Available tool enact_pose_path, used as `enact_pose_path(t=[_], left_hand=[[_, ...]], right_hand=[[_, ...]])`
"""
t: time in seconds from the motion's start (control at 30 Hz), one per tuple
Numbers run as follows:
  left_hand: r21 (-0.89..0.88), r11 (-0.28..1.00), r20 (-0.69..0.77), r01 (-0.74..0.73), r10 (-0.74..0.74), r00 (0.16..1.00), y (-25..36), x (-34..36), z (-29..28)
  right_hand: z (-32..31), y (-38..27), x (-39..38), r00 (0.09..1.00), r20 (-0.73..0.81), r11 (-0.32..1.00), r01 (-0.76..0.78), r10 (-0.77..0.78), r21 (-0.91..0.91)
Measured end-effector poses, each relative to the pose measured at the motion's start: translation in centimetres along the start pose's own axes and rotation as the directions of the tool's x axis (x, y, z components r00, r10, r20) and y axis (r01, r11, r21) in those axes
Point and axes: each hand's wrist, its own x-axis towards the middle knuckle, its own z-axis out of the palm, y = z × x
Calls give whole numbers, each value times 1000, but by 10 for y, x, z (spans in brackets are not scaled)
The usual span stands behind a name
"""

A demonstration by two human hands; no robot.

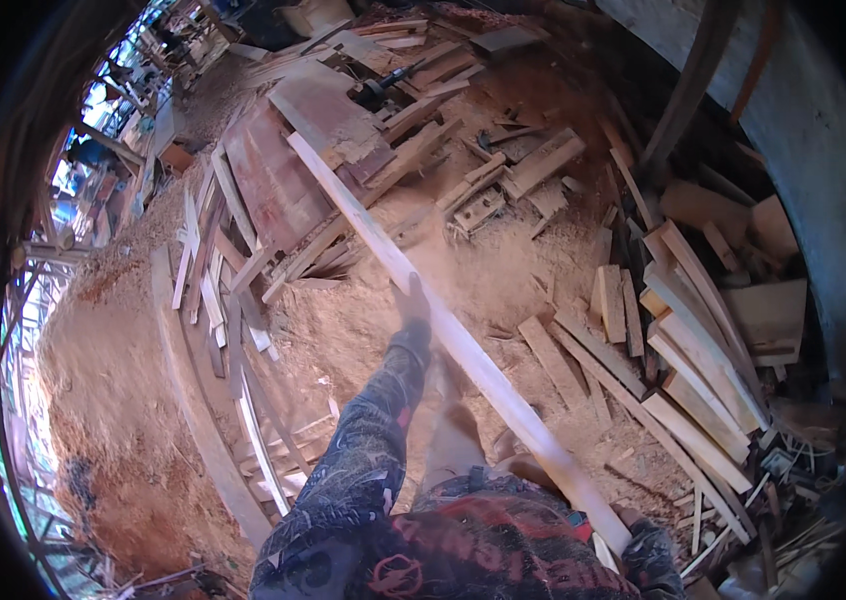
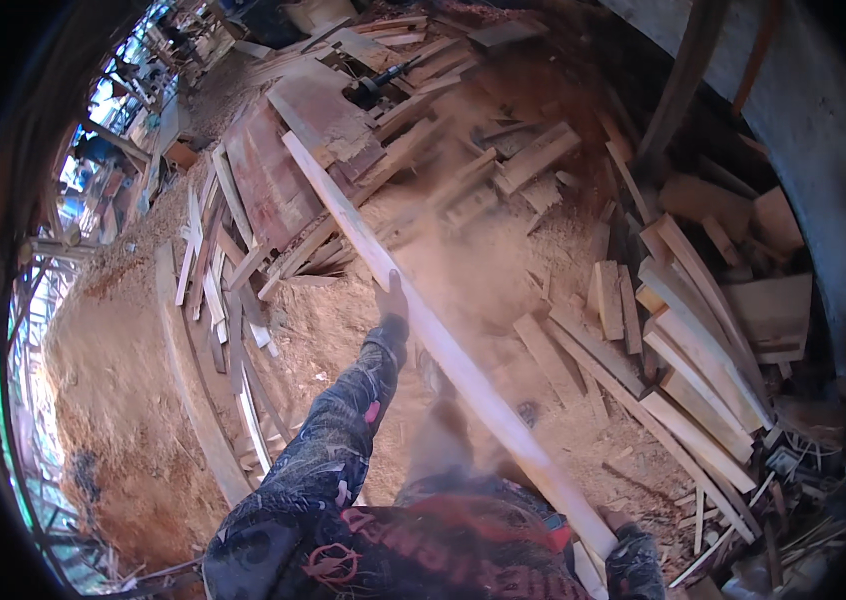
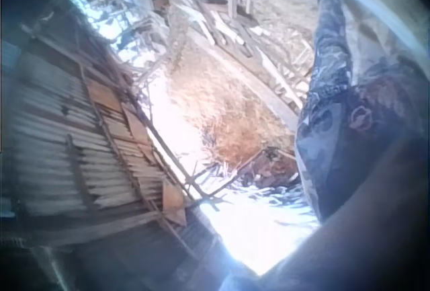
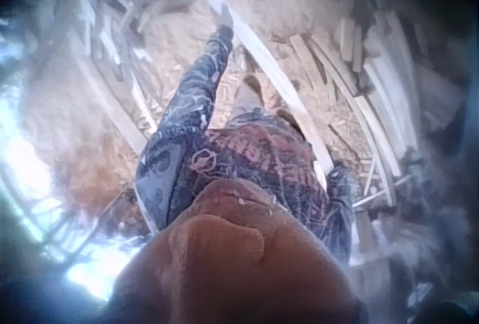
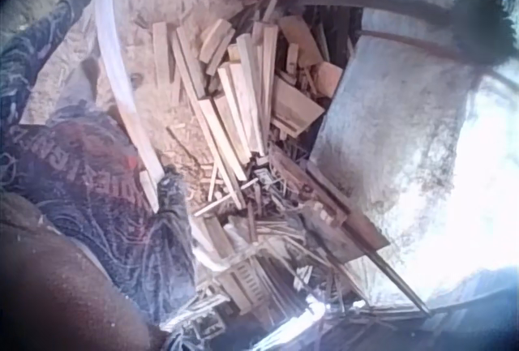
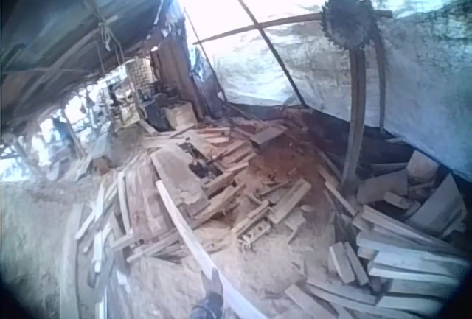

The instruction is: The person pushes a long wooden plank through a table saw by hand to cut it, then picks up the resulting pieces and sets them onto a pile of wood scraps. The person handles several planks, moving them from the ground to the saw and clearing away sawdust.

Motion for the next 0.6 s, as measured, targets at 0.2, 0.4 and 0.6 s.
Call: enact_pose_path(t=[0.2, 0.4, 0.6], left_hand=[[72, 997, -11, 0, 1, 1000, 1, 14, -3], [144, 986, -44, 89, -83, 996, 8, 19, -12], [161, 979, -27, 122, -119, 993, 11, 31, -8]], right_hand=[[2, 9, 22, 999, -6, 998, -49, 49, 40], [9, 3, 37, 984, 98, 966, -165, 148, 197], [29, 32, 61, 978, 63, 973, -203, 197, 109]])
